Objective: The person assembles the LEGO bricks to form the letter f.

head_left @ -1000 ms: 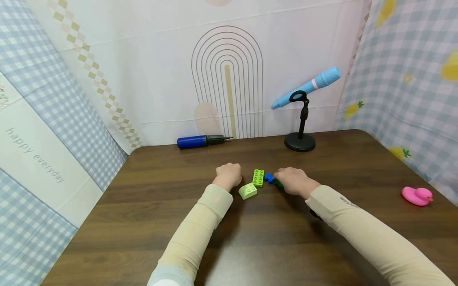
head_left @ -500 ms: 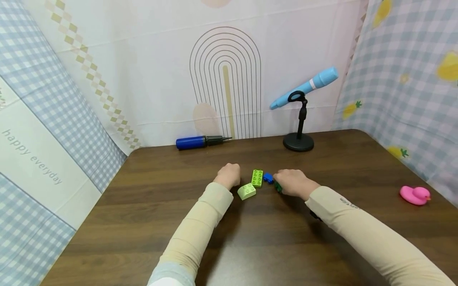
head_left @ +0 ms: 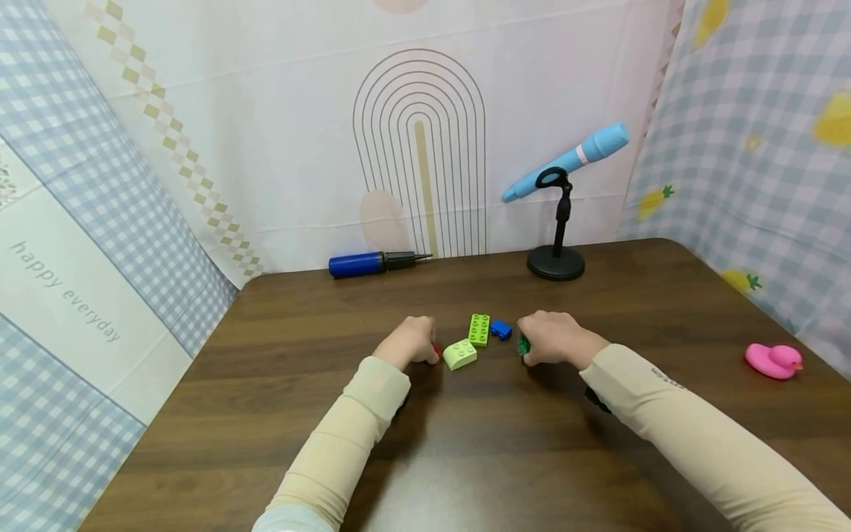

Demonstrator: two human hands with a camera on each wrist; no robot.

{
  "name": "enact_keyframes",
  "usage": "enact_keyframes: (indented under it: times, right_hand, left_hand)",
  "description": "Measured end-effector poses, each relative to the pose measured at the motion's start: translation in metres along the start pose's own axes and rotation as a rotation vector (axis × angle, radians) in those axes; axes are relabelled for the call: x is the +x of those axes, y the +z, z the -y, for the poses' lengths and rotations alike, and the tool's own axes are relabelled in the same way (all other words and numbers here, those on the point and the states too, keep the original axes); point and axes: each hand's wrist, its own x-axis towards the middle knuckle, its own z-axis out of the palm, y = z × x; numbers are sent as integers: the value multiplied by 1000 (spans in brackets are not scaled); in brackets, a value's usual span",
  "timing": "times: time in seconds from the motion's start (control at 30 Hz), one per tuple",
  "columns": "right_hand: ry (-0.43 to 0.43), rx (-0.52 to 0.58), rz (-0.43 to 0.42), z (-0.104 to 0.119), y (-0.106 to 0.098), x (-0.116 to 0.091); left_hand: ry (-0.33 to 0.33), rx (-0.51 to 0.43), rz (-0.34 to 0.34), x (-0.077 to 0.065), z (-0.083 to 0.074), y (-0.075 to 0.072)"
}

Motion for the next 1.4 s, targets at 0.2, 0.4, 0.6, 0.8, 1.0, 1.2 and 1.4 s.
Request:
enact_keyframes:
  times: [0.2,0.4,0.6,0.8,1.0,1.2,1.4]
  right_hand:
    - [-57,97,-49,8,-4,1]
    - [-99,185,-84,22,-6,1]
    - [-145,236,-126,32,-3,5]
    - [-141,256,-145,40,2,10]
    - [-151,256,-150,46,7,16]
    - [-154,238,-150,51,8,19]
    - [-138,243,-130,53,8,22]
  left_hand:
    - [84,2,16,-4,-5,4]
    - [201,-21,36,-2,-16,9]
    - [234,-26,66,-2,-29,12]
    - [218,25,68,-1,-34,14]
    - [187,49,70,-1,-33,14]
    - [176,63,72,-3,-29,13]
    - [178,69,70,-4,-28,12]
